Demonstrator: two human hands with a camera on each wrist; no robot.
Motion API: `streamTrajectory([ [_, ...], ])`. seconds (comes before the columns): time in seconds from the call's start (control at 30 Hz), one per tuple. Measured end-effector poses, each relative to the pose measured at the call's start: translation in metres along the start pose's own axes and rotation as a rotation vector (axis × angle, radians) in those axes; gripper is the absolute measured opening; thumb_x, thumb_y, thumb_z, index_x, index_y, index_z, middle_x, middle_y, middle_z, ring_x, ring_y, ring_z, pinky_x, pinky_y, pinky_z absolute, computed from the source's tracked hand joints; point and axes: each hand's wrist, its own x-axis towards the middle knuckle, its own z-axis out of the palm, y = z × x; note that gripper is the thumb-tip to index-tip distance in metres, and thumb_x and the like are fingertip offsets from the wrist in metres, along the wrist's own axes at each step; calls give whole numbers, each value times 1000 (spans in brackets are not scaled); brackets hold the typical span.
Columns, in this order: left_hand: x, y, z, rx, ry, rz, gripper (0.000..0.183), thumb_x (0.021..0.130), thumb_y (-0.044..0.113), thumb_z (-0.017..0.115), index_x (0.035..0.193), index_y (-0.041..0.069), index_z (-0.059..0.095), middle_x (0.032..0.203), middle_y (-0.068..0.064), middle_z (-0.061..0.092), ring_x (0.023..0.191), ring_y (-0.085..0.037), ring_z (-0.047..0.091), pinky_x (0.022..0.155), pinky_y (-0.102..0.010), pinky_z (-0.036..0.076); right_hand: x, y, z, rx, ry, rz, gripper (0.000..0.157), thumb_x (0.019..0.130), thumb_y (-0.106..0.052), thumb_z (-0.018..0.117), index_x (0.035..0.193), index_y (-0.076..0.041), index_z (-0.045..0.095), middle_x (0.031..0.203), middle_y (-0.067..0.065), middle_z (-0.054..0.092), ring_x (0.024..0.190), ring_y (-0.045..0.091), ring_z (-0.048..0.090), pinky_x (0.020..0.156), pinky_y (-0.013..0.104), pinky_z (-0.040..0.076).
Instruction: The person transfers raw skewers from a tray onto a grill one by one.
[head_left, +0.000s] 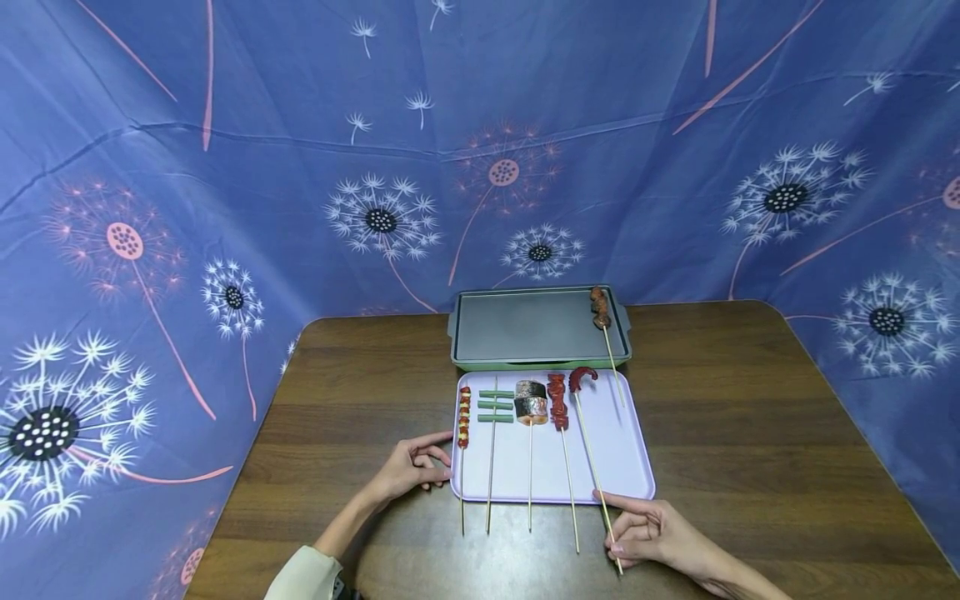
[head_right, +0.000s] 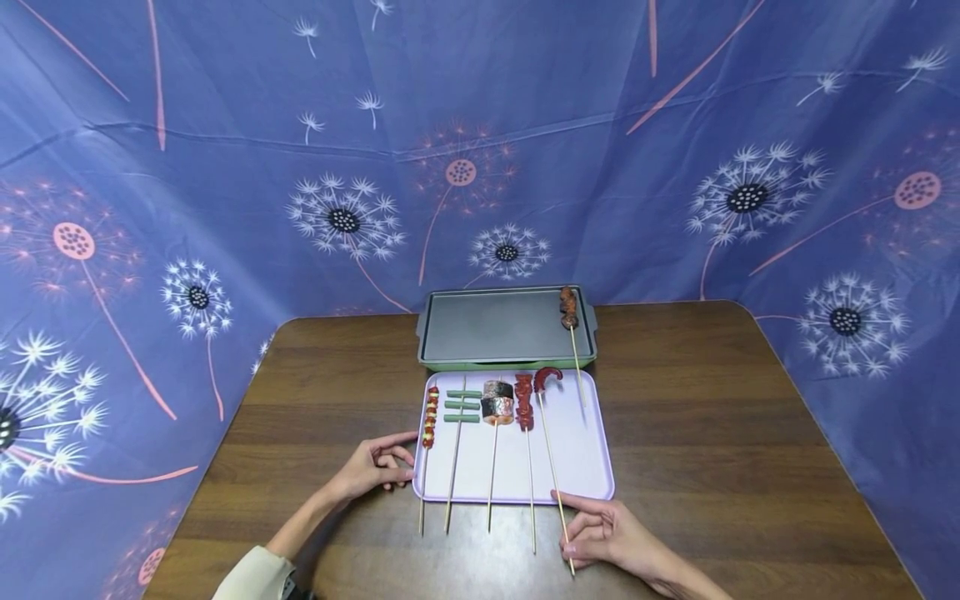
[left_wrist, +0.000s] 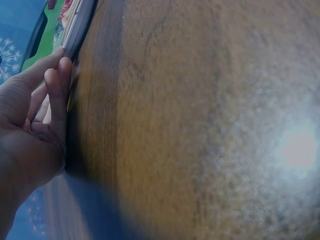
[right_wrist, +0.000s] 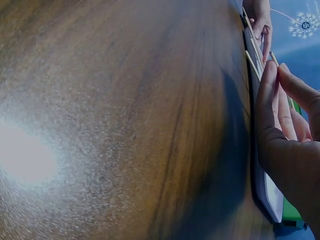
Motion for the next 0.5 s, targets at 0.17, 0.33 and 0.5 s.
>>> streamTrajectory([
  [0.17,1,-2,0,3,5,2,65,89,1,75,148,-4,48,107,-28,70,68,-4,67,53,-16,49,2,-3,1,-5,-30,-37,67,95,16,56,156,2,35,112,11,74,99,12,74,85,30,62],
  [0.33,2,-4,-1,-5,8,6,65,89,1,76,148,-3,48,107,-28,69,69,-4,67,53,-15,49,6,-5,1,-25,-56,-90,67,94,17,54,156,5,32,112,12,74,99,12,74,85,31,62],
  [0.5,2,-4,0,1,5,7,65,89,0,75,148,-4,48,107,-28,69,69,-4,67,53,-15,49,10,-9,-2,-56,-48,-111,66,95,18,54,153,16,23,111,18,72,99,15,74,84,33,62],
])
